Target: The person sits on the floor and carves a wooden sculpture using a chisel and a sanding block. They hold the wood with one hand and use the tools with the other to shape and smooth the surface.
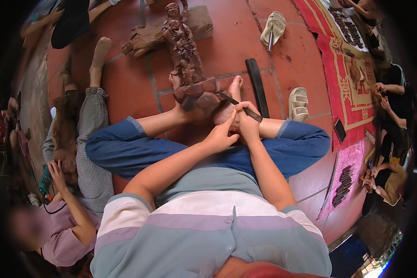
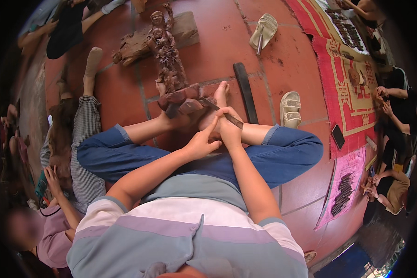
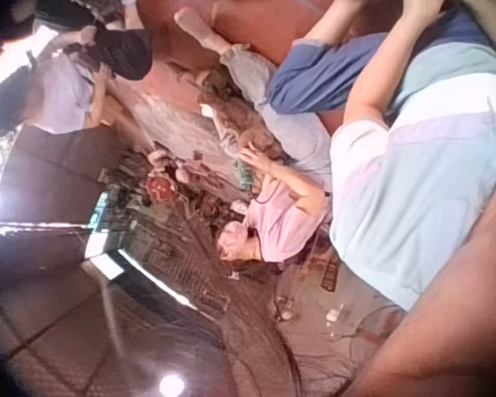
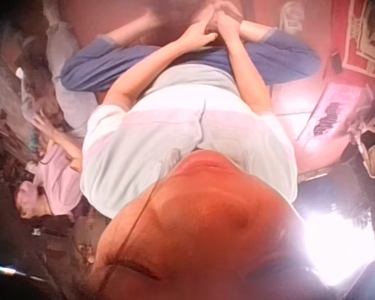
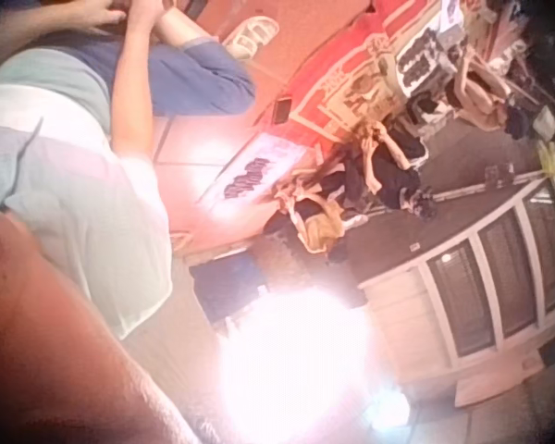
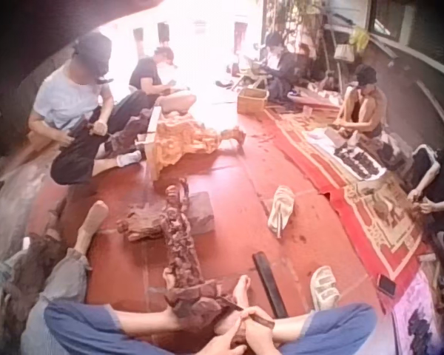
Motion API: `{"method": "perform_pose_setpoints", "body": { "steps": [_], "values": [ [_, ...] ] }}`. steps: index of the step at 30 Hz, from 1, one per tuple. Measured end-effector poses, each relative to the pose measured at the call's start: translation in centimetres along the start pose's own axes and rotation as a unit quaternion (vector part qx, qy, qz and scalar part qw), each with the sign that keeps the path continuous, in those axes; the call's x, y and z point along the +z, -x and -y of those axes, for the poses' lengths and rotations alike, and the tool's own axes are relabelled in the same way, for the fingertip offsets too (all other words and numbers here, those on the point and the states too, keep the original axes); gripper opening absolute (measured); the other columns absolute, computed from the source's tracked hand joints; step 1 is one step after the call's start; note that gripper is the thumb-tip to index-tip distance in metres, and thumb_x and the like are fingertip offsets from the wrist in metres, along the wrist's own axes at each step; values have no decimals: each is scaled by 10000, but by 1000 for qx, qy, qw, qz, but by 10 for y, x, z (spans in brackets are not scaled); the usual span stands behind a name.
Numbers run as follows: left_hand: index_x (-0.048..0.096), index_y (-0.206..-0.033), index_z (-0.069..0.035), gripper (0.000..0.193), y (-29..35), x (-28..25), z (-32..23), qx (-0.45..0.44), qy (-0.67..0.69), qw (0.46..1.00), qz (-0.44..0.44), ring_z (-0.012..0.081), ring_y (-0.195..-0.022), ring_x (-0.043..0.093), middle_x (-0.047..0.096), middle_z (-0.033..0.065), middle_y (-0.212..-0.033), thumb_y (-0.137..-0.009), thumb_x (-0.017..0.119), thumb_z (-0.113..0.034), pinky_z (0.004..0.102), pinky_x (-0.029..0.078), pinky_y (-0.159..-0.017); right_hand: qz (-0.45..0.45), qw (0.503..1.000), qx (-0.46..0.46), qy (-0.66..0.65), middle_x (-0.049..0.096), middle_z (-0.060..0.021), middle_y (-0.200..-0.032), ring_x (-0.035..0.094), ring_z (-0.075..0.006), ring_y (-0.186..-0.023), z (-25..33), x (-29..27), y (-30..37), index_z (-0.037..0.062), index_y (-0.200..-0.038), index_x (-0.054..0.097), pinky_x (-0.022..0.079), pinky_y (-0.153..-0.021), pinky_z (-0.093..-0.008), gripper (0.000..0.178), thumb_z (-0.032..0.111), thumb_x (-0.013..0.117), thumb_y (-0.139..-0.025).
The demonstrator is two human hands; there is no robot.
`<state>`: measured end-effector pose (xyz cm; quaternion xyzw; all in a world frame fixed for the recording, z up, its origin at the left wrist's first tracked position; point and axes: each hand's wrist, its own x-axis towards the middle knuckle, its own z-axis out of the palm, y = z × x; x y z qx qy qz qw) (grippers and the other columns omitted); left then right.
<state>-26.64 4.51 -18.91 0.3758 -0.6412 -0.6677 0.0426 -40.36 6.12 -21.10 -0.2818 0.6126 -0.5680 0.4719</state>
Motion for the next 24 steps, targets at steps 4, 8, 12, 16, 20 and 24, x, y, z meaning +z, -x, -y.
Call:
{"method": "perform_pose_setpoints", "body": {
  "steps": [4, 8, 12, 16, 20, 24],
  "values": [
    [-23, -1524, -146, 902, 10, -1, -2, 10, 56, 998, -38, 208, -873, 640, 669, 127, -1085, -854, 577, -79, 315, 491, -844, 11, 998, -52, 22, 595, 21, -824, 558, -67, -762, 2, 9, -5, 46, -845, 607, 451, -705, -206, 71, 84, 646, -890],
    [349, -1449, -120, 616, 24, -24, 13, 14, 25, 999, -27, 132, -886, 620, 673, 86, -1082, -875, 567, -69, 273, 490, -822, -24, 990, 64, -125, 641, -65, -966, 650, -175, -887, -8, -23, -15, 47, -960, 588, 545, -805, -290, 75, 64, 631, -900],
    [644, -1140, -23, 269, 47, -54, 52, -12, -2, 991, -130, 101, -864, 609, 694, 58, -994, -885, 577, -76, 251, 491, -791, -49, 974, 93, -200, 623, -153, -1072, 661, -211, -928, 16, -43, -21, 27, -1007, 532, 570, -855, -325, 101, 23, 580, -919],
    [699, -888, -20, 158, 55, -98, 55, -70, -2, 967, -243, 88, -702, 592, 666, 55, -754, -873, 634, -164, 246, 479, -658, -4, 975, 104, -195, 616, -154, -1087, 652, -198, -944, 23, -31, -19, 25, -962, 529, 564, -874, -322, 106, 48, 617, -906],
    [697, -839, -25, 287, 52, -167, 45, -77, -87, 933, -341, 114, -669, 611, 666, 72, -711, -891, 627, -299, 273, 486, -663, 51, 965, 130, -220, 634, -144, -1063, 640, -177, -960, 10, -5, -25, 40, -861, 548, 538, -896, -288, 124, 64, 669, -872],
    [689, -977, -36, 296, 41, -187, 75, -16, -49, 907, -418, 137, -757, 639, 692, 91, -814, -895, 610, -309, 282, 489, -711, 59, 985, 115, -119, 658, -137, -1005, 640, -179, -941, -3, -8, -31, 53, -778, 555, 544, -877, -319, 142, 58, 668, -863]
  ]
}}
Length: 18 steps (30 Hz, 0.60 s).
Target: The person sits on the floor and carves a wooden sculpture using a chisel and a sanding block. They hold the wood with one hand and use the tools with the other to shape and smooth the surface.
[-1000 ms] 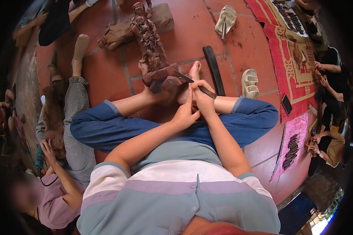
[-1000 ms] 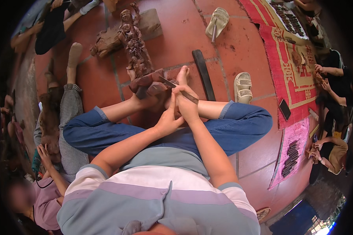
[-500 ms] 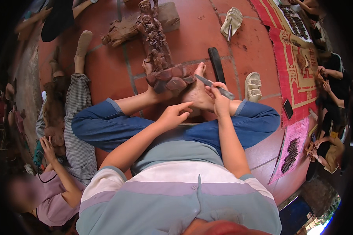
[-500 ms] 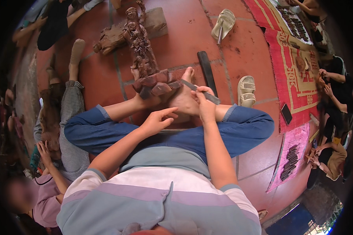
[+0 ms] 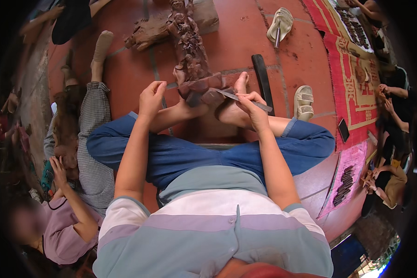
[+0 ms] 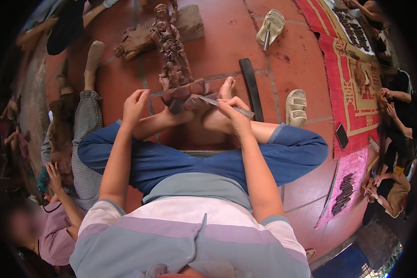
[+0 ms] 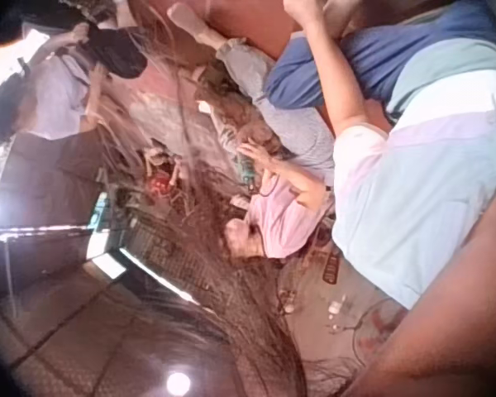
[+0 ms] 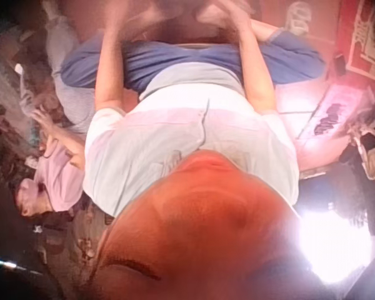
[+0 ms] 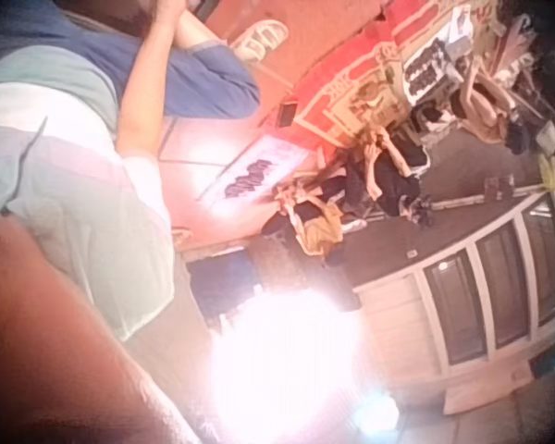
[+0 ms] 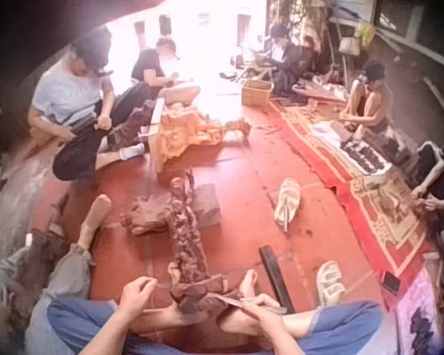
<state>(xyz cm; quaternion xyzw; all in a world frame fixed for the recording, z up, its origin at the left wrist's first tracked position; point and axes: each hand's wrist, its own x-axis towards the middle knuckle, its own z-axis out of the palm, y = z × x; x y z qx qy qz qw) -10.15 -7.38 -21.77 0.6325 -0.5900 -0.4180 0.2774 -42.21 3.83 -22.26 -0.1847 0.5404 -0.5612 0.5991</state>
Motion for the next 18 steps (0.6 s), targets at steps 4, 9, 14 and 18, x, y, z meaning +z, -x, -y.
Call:
{"method": "perform_pose_setpoints", "body": {
  "steps": [4, 9, 14, 18],
  "values": [
    [666, -1071, -56, 314, 11, 15, 32, -53, -44, 992, 103, 239, -907, 669, 697, 141, -949, -890, 596, -303, 341, 497, -786, -26, 998, 42, 34, 665, -133, -930, 657, -182, -885, 14, -23, 4, 53, -750, 545, 568, -857, -377, 157, 39, 654, -862],
    [597, -1156, -65, 346, 23, 40, 8, -12, -189, 971, 144, 346, -989, 633, 672, 186, -1036, -897, 546, -289, 420, 485, -855, -9, 1000, -1, -27, 673, -116, -890, 674, -185, -828, 14, -1, -10, 66, -724, 532, 600, -751, -363, 182, 61, 663, -850],
    [566, -1186, -65, 359, 29, 39, 10, -9, -188, 974, 130, 356, -967, 639, 668, 197, -1021, -884, 543, -258, 430, 493, -832, -60, 991, 111, 35, 677, -98, -859, 682, -202, -820, 18, -35, 3, 102, -670, 519, 588, -774, -342, 237, 44, 658, -853],
    [544, -1179, -69, 355, 27, 44, 7, -18, -258, 959, 116, 376, -918, 640, 680, 191, -955, -901, 520, -290, 464, 488, -806, -18, 992, 51, -114, 686, -110, -869, 682, -200, -839, 19, -6, -12, 110, -696, 516, 586, -791, -366, 222, 73, 652, -868]
  ]
}}
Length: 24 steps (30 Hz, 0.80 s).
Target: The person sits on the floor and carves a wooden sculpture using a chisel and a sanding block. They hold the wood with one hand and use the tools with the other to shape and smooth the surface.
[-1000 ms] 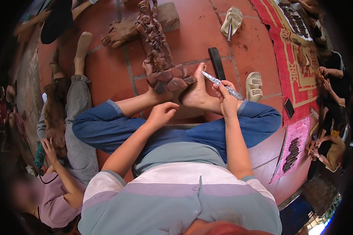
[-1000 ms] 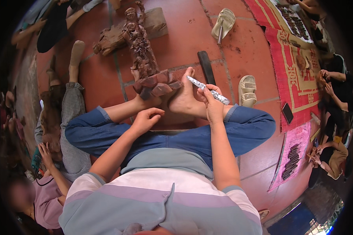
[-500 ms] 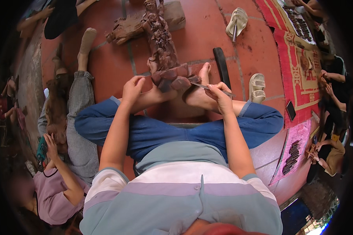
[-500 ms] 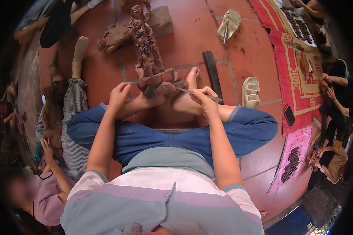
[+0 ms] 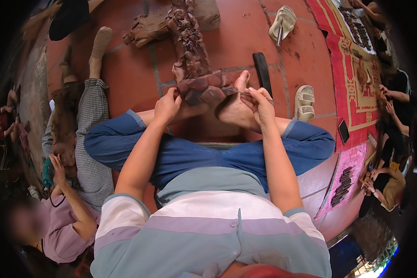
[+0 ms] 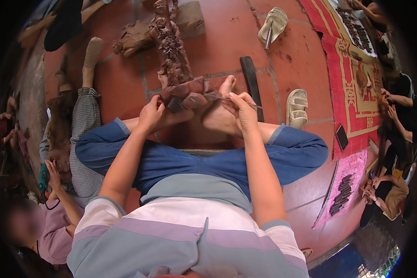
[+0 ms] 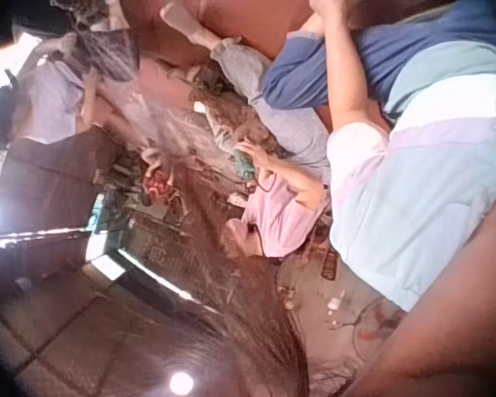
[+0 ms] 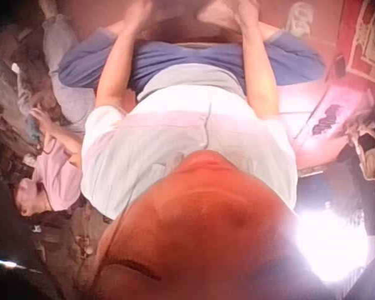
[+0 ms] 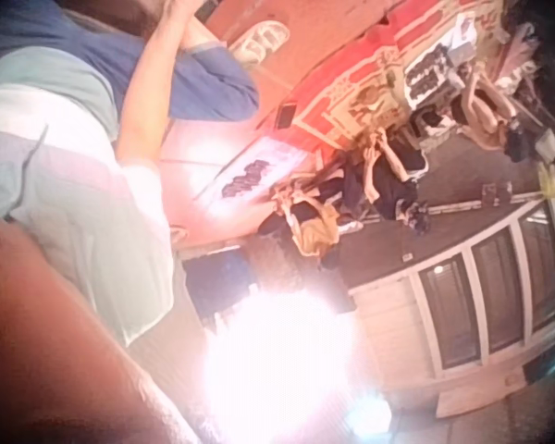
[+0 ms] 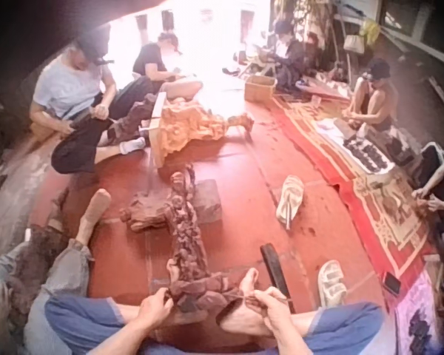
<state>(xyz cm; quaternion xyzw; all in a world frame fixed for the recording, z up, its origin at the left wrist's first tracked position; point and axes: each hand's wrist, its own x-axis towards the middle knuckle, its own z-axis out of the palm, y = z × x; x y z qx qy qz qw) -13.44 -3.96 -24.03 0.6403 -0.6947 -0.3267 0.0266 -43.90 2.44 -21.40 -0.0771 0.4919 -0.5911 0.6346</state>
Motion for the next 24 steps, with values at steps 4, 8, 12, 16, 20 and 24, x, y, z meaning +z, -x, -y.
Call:
{"method": "perform_pose_setpoints", "body": {
  "steps": [4, 8, 12, 16, 20, 24],
  "values": [
    [533, -1155, -58, 342, 4, 5, -2, 19, -86, 996, -3, 403, -882, 638, 671, 221, -925, -897, 512, -281, 493, 491, -786, -45, 996, 20, 70, 683, -101, -861, 678, -175, -834, -2, -17, 13, 101, -704, 520, 587, -792, -367, 210, 62, 646, -868],
    [534, -1080, -45, 318, 2, 6, -5, -25, -90, 995, 27, 429, -865, 630, 664, 240, -904, -911, 475, -309, 525, 482, -764, -42, 990, -60, 120, 671, -92, -820, 677, -179, -837, 7, -17, 9, 87, -717, 527, 595, -761, -352, 191, 42, 631, -871],
    [541, -1046, -54, 300, -4, 16, -3, -1, -113, 993, 9, 430, -776, 648, 668, 241, -809, -928, 439, -310, 530, 493, -732, -42, 996, -67, 47, 673, -105, -865, 676, -196, -856, -10, 3, -21, 80, -737, 536, 588, -782, -351, 176, 81, 615, -894],
    [553, -1028, -60, 307, -1, 9, -9, -21, -99, 994, 38, 443, -876, 624, 659, 249, -911, -921, 426, -319, 530, 478, -778, -78, 997, -20, -2, 666, -98, -899, 663, -190, -833, -29, 11, -2, 77, -729, 540, 577, -775, -345, 202, 138, 620, -904],
    [537, -1031, -56, 293, -3, 14, -7, -9, -111, 994, 13, 438, -819, 639, 666, 246, -863, -913, 451, -310, 534, 488, -742, -94, 993, -42, -64, 655, -78, -890, 658, -194, -846, -30, 15, 10, 71, -769, 544, 566, -782, -343, 190, 175, 631, -902],
    [538, -1029, -52, 301, -3, 13, -10, -4, -139, 990, 27, 440, -819, 635, 664, 246, -857, -907, 450, -313, 536, 485, -748, -117, 977, -40, -175, 637, -69, -929, 651, -212, -903, -46, 19, -13, 83, -812, 542, 553, -811, -347, 152, 165, 636, -899]
  ]
}}
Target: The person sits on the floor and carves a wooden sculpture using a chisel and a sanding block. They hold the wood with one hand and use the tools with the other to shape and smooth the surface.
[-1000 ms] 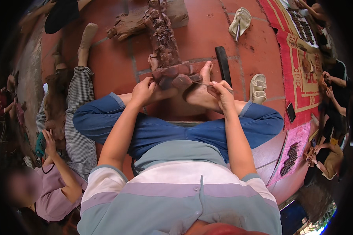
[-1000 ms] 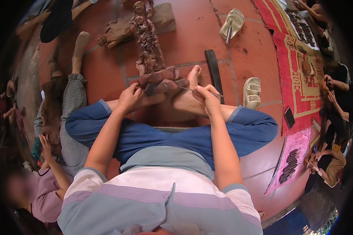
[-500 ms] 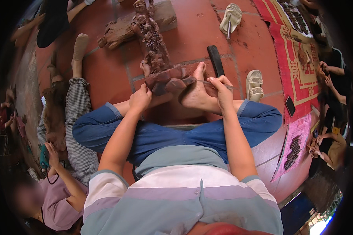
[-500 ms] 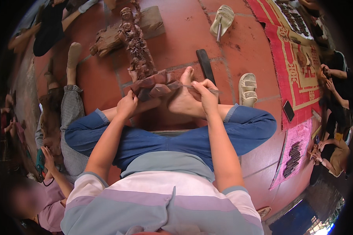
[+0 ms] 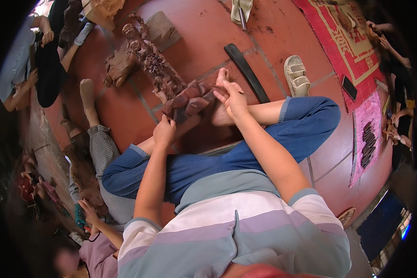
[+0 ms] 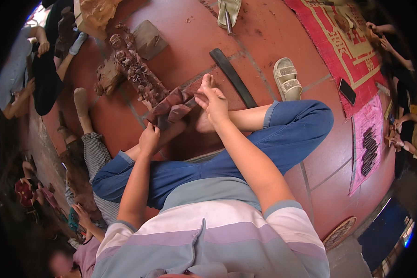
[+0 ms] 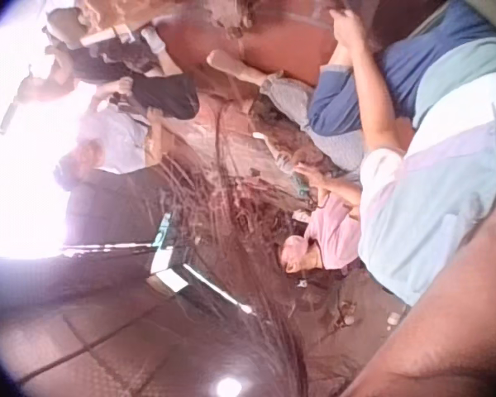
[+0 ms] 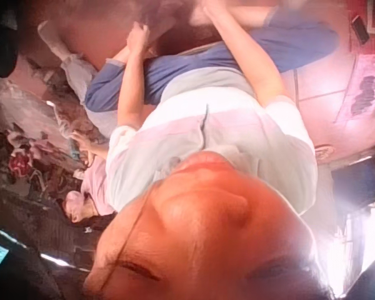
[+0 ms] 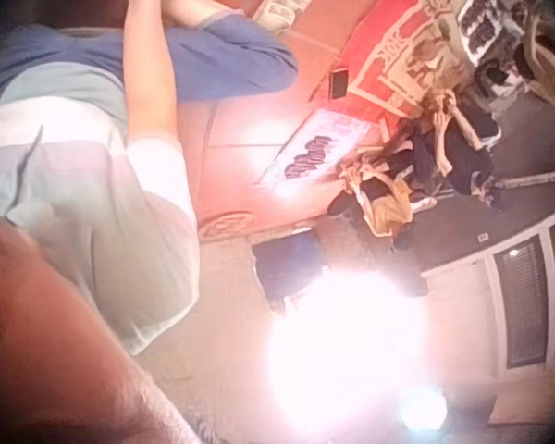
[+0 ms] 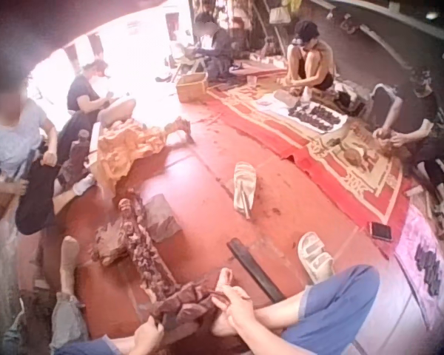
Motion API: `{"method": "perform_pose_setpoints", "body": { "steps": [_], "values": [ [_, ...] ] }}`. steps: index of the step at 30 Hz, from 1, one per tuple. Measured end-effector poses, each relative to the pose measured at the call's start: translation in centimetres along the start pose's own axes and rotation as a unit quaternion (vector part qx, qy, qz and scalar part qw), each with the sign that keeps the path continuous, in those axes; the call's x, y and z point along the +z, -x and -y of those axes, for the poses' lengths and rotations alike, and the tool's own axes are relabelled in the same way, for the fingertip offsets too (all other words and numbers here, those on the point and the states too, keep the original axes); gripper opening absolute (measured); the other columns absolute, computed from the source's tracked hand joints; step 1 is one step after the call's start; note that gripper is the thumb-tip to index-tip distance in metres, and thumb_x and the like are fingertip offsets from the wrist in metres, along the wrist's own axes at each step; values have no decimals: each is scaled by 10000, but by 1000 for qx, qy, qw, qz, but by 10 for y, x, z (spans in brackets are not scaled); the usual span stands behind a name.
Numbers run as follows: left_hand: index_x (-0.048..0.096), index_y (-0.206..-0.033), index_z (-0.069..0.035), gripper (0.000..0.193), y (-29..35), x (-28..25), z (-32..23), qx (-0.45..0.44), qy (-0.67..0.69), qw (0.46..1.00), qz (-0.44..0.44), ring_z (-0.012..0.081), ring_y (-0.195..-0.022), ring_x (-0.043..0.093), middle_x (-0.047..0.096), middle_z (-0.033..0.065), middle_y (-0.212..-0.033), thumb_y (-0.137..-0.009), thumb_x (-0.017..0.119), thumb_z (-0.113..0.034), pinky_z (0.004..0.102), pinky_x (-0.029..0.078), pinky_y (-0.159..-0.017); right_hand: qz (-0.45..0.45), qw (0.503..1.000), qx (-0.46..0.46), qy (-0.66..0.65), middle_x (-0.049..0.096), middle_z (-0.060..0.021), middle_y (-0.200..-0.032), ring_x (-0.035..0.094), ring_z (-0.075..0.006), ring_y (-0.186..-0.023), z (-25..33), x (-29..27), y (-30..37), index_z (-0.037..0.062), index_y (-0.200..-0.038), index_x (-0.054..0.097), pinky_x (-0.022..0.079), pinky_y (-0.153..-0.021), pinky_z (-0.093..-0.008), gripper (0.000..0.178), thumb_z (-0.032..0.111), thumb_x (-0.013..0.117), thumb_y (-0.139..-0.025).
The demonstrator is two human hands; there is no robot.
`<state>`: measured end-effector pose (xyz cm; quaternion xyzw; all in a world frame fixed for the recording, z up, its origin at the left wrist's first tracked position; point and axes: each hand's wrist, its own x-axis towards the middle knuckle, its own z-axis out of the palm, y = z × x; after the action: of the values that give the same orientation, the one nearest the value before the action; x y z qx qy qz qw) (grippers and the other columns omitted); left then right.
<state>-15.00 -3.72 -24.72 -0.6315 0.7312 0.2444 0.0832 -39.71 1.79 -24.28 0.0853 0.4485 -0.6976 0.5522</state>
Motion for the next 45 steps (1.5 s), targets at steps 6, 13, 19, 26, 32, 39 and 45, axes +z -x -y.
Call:
{"method": "perform_pose_setpoints", "body": {
  "steps": [6, 13, 19, 26, 32, 39, 45],
  "values": [
    [544, -1007, -41, 306, 3, 4, 4, -10, -25, 999, -18, 440, -809, 635, 661, 249, -847, -910, 442, -313, 538, 488, -735, 20, 997, 61, 48, 635, -94, -956, 659, -203, -876, 7, -10, 27, 80, -800, 530, 566, -792, -321, 167, 149, 657, -885],
    [541, -1004, -32, 282, 2, 5, 0, -6, -42, 999, -16, 432, -781, 639, 663, 245, -829, -904, 459, -282, 535, 493, -715, -42, 998, 24, 36, 652, -116, -938, 660, -245, -931, -17, -2, 36, 91, -814, 493, 567, -812, -351, 171, 123, 638, -897],
    [548, -990, -32, 275, -1, 6, 0, 11, -39, 999, -30, 432, -772, 644, 664, 246, -821, -901, 458, -276, 534, 499, -711, -2, 1000, 7, -20, 627, -109, -997, 653, -199, -909, -8, 1, 20, 86, -852, 514, 563, -810, -316, 146, 132, 645, -898],
    [544, -985, -13, 283, -2, 9, 1, -10, -19, 999, -27, 443, -765, 642, 661, 256, -812, -894, 463, -268, 543, 498, -725, -9, 998, 24, 65, 614, -96, -999, 638, -175, -942, -10, -6, 39, 70, -886, 507, 557, -826, -283, 169, 156, 651, -902],
    [537, -986, -6, 284, -5, 9, 4, 1, -10, 1000, -15, 438, -784, 644, 661, 261, -826, -895, 460, -264, 535, 498, -739, -40, 995, 38, 80, 597, -91, -978, 643, -195, -915, -28, -6, 50, 60, -931, 495, 544, -854, -312, 184, 143, 655, -897],
    [530, -980, -8, 270, -5, 11, 2, -4, -5, 1000, -21, 431, -762, 648, 660, 260, -799, -886, 462, -252, 529, 505, -720, 35, 994, -58, 89, 602, -98, -994, 642, -196, -924, 19, 11, 10, 44, -962, 509, 558, -845, -313, 186, 117, 665, -890],
    [525, -1066, -16, 302, -1, 5, -1, -15, 2, 1000, -5, 437, -815, 639, 659, 263, -867, -889, 456, -251, 536, 494, -755, 66, 990, -24, 120, 588, -101, -1095, 607, -137, -959, 2, 1, 18, 53, -927, 507, 548, -854, -269, 177, 57, 673, -866]
  ]
}}
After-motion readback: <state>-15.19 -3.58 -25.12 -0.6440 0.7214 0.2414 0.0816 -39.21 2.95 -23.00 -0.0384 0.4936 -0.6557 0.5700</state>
